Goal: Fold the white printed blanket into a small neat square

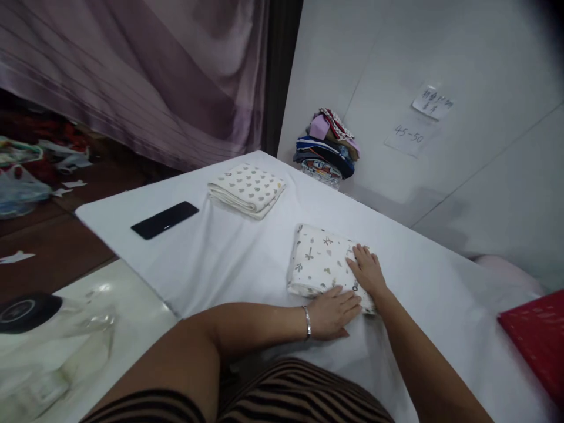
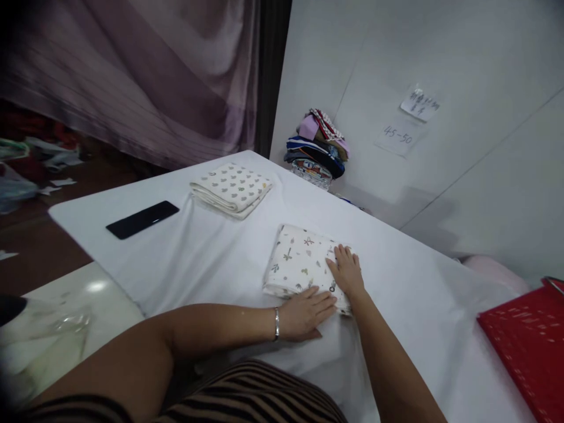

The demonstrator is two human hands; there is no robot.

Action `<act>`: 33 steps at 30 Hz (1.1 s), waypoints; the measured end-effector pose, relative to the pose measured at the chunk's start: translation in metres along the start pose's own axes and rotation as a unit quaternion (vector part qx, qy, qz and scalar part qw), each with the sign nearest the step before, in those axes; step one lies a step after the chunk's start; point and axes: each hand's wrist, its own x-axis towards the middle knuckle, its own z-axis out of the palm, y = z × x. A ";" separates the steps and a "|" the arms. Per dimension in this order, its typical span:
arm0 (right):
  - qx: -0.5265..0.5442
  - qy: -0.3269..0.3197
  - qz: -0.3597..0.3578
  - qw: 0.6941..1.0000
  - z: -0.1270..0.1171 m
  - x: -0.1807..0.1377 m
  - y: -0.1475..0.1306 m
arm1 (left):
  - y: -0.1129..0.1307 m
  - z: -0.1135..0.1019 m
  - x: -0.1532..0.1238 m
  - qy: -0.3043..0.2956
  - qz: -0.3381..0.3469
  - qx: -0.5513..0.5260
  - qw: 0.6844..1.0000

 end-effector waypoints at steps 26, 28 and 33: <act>0.021 -0.021 0.074 0.997 -0.021 -0.057 -0.001 | -0.054 -0.049 -0.088 0.070 -0.324 -0.135 0.934; 0.042 -0.002 0.067 0.997 -0.015 -0.059 0.001 | -0.056 -0.050 -0.087 0.044 -0.335 -0.142 0.930; 0.120 0.020 0.072 0.990 -0.007 -0.058 0.003 | -0.059 -0.055 -0.091 0.043 -0.381 -0.208 0.900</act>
